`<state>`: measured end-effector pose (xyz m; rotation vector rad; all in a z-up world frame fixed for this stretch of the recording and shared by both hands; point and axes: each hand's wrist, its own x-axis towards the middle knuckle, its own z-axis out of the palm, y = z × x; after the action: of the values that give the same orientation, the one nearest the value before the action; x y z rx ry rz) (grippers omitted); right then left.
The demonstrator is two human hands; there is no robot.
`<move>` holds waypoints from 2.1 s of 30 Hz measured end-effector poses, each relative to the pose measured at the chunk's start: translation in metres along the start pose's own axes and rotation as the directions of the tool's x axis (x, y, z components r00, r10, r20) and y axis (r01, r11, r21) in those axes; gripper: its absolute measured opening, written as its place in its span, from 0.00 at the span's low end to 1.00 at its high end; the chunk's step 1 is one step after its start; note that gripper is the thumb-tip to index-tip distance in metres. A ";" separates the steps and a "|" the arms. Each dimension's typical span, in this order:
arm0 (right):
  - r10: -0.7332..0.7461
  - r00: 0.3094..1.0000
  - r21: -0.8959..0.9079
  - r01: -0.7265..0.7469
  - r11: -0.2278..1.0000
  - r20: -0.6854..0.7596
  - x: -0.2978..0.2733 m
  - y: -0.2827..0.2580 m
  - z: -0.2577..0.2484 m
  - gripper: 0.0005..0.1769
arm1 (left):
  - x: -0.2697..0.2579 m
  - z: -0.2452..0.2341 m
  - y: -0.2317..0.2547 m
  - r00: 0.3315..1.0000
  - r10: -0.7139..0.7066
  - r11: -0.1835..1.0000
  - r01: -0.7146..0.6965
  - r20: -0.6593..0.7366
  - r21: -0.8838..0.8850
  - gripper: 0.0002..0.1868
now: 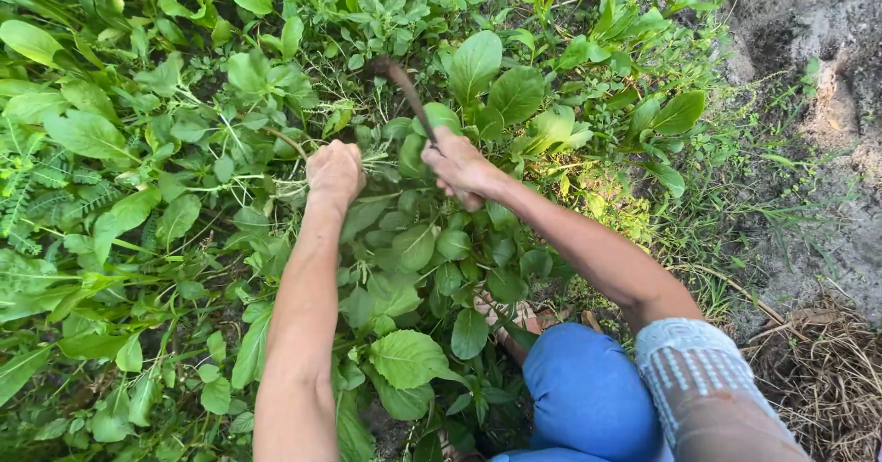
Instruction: Weeding a garden by cutting plants at the base with a sickle
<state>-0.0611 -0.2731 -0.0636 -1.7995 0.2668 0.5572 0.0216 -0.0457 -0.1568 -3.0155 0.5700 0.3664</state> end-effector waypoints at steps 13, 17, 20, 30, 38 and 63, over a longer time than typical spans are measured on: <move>0.189 0.968 -0.353 -0.122 0.928 0.164 -0.032 0.003 -0.030 0.10 | 0.061 0.036 0.033 0.987 -0.115 0.993 0.113 -0.113 -0.027 0.19; 0.240 0.955 -0.447 -0.140 0.883 0.175 -0.055 -0.017 -0.040 0.11 | 0.043 0.023 0.035 0.985 -0.022 0.998 0.032 -0.172 0.053 0.15; 0.198 0.959 -0.433 -0.093 0.897 0.205 -0.055 -0.011 -0.042 0.10 | 0.023 0.009 0.034 0.963 0.094 0.987 -0.057 -0.255 0.147 0.09; 0.079 0.969 -0.493 0.049 0.869 0.236 -0.087 0.028 -0.031 0.10 | 0.014 -0.021 0.013 0.894 0.176 0.984 -0.167 -0.412 0.058 0.09; -0.222 0.974 -0.429 0.222 0.876 0.050 -0.114 0.033 -0.039 0.07 | 0.023 -0.081 -0.049 0.805 -0.252 0.918 0.022 -0.537 -0.397 0.08; 0.256 0.936 0.072 -0.280 0.957 0.244 0.085 0.007 0.008 0.21 | 0.036 -0.160 -0.046 0.657 -0.002 0.966 -0.194 -0.754 -0.172 0.24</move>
<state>0.0067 -0.2588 -0.1136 -1.5872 0.3766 0.9241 0.1063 -0.0309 -0.0100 -3.2734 0.7615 -0.9600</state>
